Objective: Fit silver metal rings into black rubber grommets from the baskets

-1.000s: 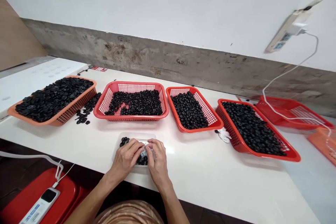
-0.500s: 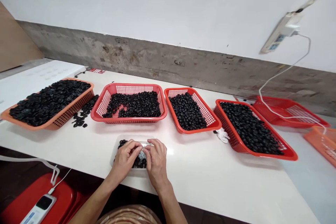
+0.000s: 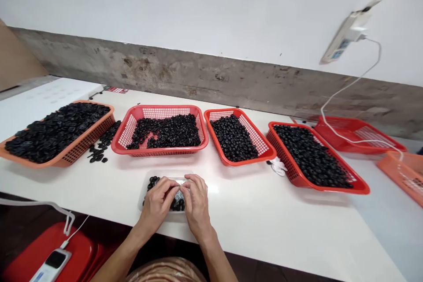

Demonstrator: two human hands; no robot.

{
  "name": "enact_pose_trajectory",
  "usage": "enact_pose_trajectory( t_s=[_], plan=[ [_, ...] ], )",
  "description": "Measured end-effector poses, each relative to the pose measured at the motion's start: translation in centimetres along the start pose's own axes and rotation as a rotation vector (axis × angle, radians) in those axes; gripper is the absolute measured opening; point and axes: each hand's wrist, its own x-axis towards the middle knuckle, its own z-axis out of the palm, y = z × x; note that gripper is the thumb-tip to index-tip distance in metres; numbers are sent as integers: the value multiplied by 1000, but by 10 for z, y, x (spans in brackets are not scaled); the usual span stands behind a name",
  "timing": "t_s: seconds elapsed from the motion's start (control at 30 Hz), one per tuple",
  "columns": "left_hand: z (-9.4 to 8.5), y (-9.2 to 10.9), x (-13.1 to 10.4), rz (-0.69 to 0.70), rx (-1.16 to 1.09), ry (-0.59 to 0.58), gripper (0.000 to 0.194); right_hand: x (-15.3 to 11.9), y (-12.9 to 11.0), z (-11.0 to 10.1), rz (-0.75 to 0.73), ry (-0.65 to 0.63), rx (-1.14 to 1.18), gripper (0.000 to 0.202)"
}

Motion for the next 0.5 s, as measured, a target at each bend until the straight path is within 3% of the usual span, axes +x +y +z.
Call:
enact_pose_trajectory(
  t_s=[0.2, 0.5],
  plan=[
    [-4, 2, 4, -150, -193, 3, 20, -3, 3, 1, -98, 18, -55, 13],
    [2, 1, -3, 96, 76, 21, 19, -2, -3, -1, 67, -24, 86, 15]
  ],
)
